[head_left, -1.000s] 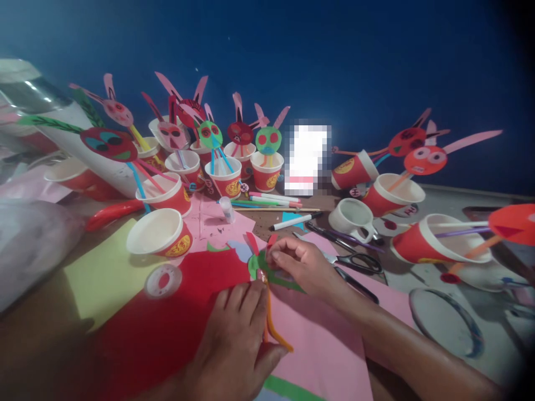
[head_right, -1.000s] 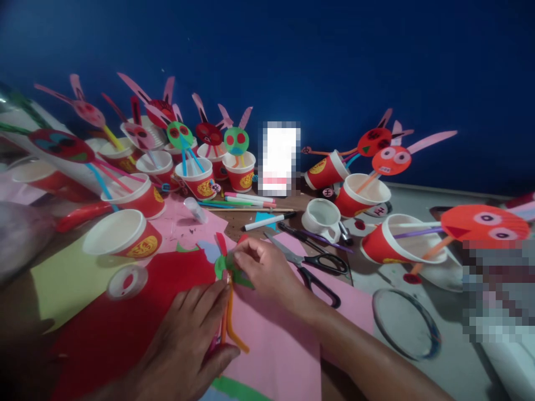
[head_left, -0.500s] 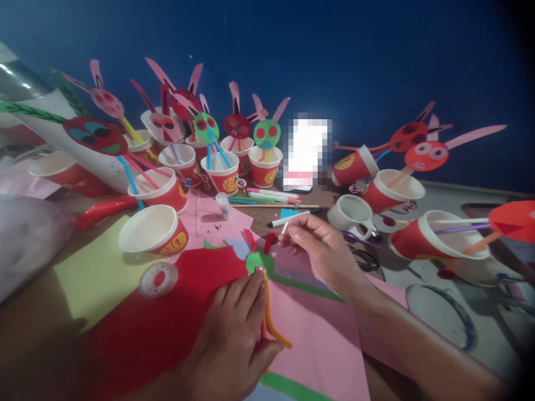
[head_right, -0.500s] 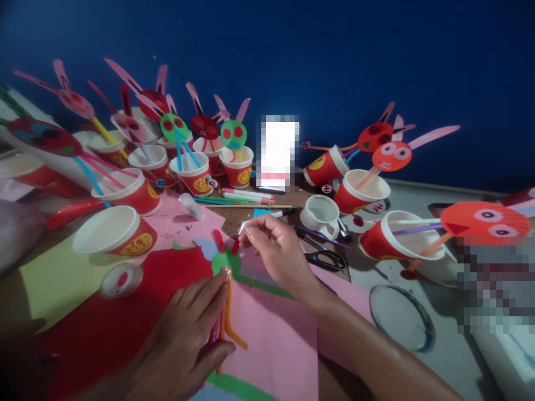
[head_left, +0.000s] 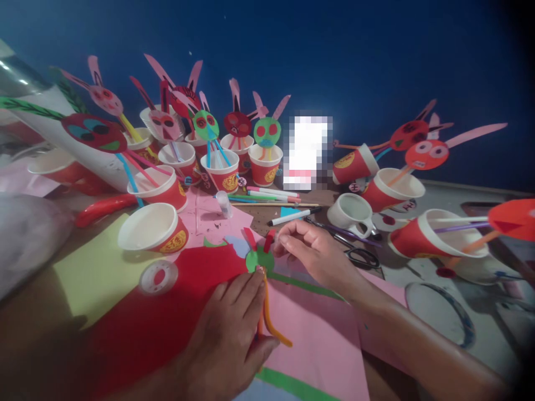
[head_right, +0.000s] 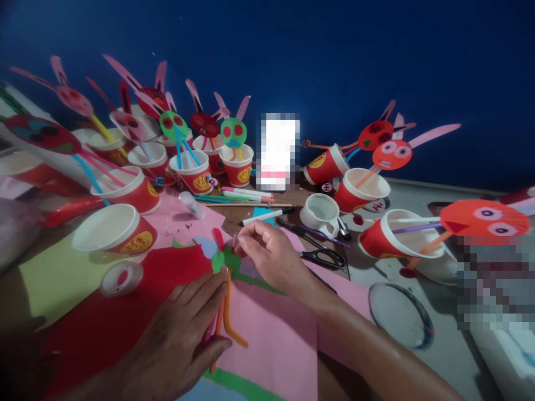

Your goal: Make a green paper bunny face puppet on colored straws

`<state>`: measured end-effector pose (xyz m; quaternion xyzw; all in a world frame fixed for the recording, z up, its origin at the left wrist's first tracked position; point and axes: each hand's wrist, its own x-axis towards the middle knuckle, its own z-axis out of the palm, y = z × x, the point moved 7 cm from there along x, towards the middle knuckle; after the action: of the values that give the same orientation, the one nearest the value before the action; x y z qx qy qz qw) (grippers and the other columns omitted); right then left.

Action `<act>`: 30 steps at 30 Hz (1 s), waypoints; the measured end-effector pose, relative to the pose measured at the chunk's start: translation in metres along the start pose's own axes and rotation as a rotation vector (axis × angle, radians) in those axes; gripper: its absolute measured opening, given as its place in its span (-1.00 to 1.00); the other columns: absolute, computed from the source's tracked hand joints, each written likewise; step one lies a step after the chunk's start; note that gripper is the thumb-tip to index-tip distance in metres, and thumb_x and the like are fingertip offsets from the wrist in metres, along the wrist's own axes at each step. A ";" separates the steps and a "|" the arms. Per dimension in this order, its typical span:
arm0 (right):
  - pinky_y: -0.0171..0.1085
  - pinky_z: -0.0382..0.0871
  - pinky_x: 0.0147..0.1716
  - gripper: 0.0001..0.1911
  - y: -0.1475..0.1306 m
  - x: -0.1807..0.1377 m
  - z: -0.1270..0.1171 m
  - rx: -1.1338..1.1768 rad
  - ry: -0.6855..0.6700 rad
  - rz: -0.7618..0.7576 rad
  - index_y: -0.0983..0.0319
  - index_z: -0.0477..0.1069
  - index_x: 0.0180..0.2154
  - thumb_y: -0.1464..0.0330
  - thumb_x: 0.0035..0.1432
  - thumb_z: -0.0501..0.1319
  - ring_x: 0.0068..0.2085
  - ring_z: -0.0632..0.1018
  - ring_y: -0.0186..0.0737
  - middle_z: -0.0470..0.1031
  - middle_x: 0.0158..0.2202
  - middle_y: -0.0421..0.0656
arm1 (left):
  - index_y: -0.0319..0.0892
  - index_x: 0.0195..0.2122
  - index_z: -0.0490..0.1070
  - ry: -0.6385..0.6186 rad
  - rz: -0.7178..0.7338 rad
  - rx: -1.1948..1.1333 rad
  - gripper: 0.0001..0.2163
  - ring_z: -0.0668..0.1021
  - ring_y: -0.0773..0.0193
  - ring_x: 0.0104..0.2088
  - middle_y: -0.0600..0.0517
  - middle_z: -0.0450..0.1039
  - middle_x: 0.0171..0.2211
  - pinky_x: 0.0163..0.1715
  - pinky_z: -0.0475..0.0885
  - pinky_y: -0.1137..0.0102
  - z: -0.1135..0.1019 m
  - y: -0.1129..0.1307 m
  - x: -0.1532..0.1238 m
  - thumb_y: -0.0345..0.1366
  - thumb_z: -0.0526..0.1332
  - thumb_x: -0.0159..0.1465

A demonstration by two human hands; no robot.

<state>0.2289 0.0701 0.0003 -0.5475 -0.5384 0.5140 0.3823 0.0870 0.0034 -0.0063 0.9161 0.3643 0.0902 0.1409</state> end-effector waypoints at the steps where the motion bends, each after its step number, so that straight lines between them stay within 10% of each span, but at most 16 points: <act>1: -0.30 0.35 -0.35 -0.88 0.000 0.000 0.000 -0.007 0.006 -0.006 0.21 0.30 -0.38 0.35 0.17 0.05 -0.34 0.50 -0.28 0.47 -0.41 -0.20 | -0.28 0.10 0.24 -0.005 0.001 0.002 -0.49 0.33 -0.02 0.07 -0.15 0.25 0.15 -0.02 0.28 0.13 0.000 0.000 0.000 -0.12 0.14 0.17; 30: -0.34 0.16 -0.49 -0.82 -0.003 -0.013 0.023 -0.302 -0.038 -0.054 0.19 0.21 -0.39 0.33 0.26 -0.03 -0.48 0.34 -0.37 0.31 -0.51 -0.31 | -0.25 -0.02 0.36 0.032 0.014 0.031 -0.68 0.43 0.03 -0.09 -0.09 0.43 -0.03 -0.15 0.38 0.14 -0.011 -0.002 0.006 -0.29 0.12 0.21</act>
<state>0.2073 0.0547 0.0008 -0.5745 -0.6310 0.4271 0.2991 0.0872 0.0114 0.0036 0.9192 0.3614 0.1002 0.1200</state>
